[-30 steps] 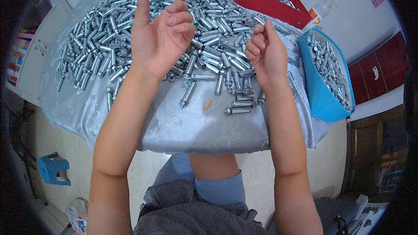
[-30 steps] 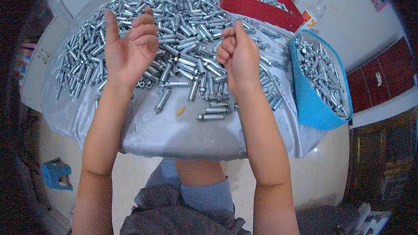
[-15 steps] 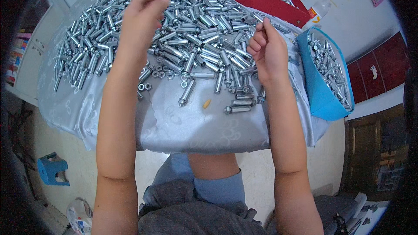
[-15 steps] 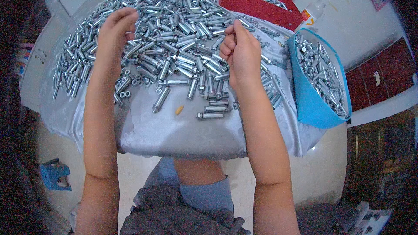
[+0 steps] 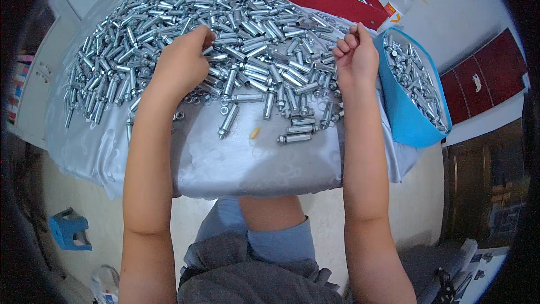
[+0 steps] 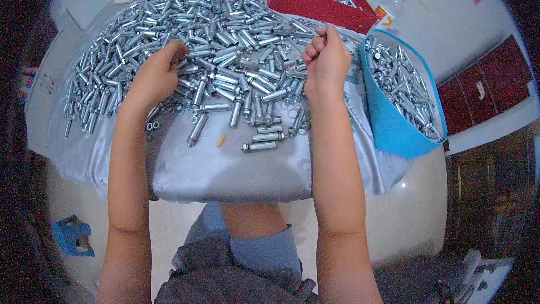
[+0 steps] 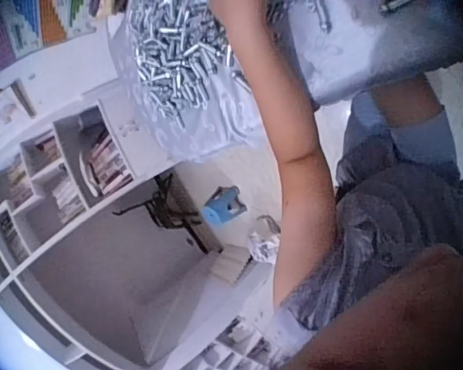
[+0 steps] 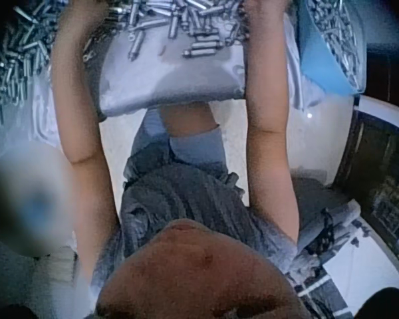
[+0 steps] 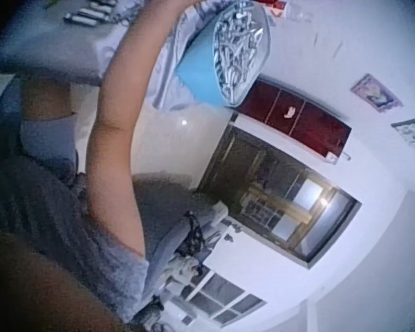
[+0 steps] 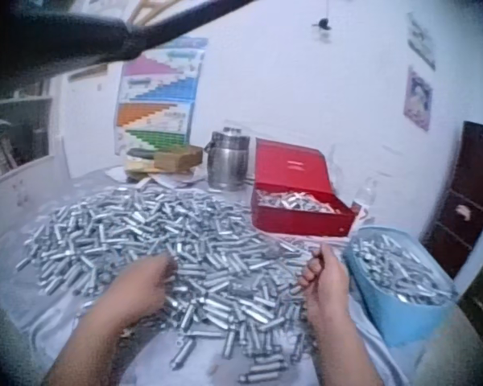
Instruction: The person sits at a table covered with a large pile of small, cylindrical metal parts. They repeatedly pick up individual parts and small rings, fit the rings onto the cylinders, and place the assembled units into a red box. The person continues this repetitive assembly process throughout the video.
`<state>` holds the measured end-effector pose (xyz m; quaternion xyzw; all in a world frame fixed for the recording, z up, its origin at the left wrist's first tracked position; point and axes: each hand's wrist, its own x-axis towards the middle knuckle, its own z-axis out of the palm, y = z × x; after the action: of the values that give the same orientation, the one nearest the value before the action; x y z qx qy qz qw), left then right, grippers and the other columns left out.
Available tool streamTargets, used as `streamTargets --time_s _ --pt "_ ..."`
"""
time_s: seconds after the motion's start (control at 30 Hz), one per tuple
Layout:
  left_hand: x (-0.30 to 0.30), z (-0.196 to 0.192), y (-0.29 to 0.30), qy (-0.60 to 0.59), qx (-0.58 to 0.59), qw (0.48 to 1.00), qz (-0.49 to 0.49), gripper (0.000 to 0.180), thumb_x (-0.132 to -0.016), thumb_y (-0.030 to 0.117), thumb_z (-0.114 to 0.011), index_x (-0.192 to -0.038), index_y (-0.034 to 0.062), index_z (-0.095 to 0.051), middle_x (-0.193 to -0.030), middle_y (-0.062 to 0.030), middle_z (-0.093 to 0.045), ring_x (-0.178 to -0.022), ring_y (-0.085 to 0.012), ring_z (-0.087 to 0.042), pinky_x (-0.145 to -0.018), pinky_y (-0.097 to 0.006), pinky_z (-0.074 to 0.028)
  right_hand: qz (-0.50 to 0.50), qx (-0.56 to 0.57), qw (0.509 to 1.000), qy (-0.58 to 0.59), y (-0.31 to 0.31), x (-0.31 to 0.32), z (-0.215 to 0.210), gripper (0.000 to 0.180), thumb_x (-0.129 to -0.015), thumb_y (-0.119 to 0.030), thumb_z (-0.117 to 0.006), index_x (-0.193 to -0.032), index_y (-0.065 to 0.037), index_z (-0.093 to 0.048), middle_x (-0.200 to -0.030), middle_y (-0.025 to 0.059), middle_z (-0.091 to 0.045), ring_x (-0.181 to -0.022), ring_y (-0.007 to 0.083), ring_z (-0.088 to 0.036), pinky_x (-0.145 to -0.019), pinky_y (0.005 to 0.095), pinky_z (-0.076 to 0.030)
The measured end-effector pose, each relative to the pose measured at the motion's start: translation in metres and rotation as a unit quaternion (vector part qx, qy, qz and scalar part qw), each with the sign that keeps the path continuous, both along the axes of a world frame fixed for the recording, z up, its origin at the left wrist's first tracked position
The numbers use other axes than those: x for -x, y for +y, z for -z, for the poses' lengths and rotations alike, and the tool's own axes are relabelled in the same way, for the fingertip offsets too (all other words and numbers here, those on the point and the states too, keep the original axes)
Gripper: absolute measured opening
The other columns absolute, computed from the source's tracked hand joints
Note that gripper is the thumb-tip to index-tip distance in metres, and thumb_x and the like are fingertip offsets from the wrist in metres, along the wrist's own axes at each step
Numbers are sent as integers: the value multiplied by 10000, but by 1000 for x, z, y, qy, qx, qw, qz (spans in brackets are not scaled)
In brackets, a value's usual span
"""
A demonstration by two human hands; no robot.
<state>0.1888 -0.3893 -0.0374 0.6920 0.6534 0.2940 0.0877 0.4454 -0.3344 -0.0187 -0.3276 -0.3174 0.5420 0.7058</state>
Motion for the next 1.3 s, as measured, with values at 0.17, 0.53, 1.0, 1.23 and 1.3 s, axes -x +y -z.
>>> streamTargets --time_s 0.17,0.53,1.0,1.23,1.3 --pt "-5 -4 -4 23 15 1000 -12 279 -771 -50 -377 -1013 27 -491 -950 -183 -582 -921 -317 -559 -780 -367 -430 66 -25 997 12 8 -11 2 199 -852 -210 -460 -734 -51 -440 -524 -32 -298 -470 84 -289 -435 244 -251" --pt "-9 0 -7 173 -14 984 30 194 -758 7 -388 -910 38 -504 -915 -180 -531 -894 -342 -489 -799 -427 -356 260 -66 963 28 11 -32 -6 168 -816 -158 -438 -704 -35 -455 -497 -27 -310 -418 72 -282 -381 228 -241" --pt "-28 -13 -6 -108 -73 991 28 106 -722 33 -376 -706 6 -478 -577 -113 -453 -552 -208 -434 -535 -313 -338 191 9 969 -156 19 -20 8 207 -799 -172 -513 -837 15 -594 -676 18 -510 -580 88 -454 -516 223 -379" --pt "-32 -12 -8 -164 -57 983 59 115 -701 42 -346 -647 -2 -438 -544 -45 -400 -535 -116 -380 -503 -263 -298 210 -15 940 -267 23 -15 15 196 -759 -132 -583 -876 25 -578 -818 77 -581 -747 143 -525 -685 264 -422" --pt "-34 -11 -9 -167 -91 979 69 114 -700 42 -348 -646 -2 -438 -541 -46 -399 -530 -116 -377 -504 -266 -301 216 -35 927 -306 26 -15 22 202 -751 -136 -592 -871 25 -577 -829 87 -585 -747 145 -525 -683 268 -422"
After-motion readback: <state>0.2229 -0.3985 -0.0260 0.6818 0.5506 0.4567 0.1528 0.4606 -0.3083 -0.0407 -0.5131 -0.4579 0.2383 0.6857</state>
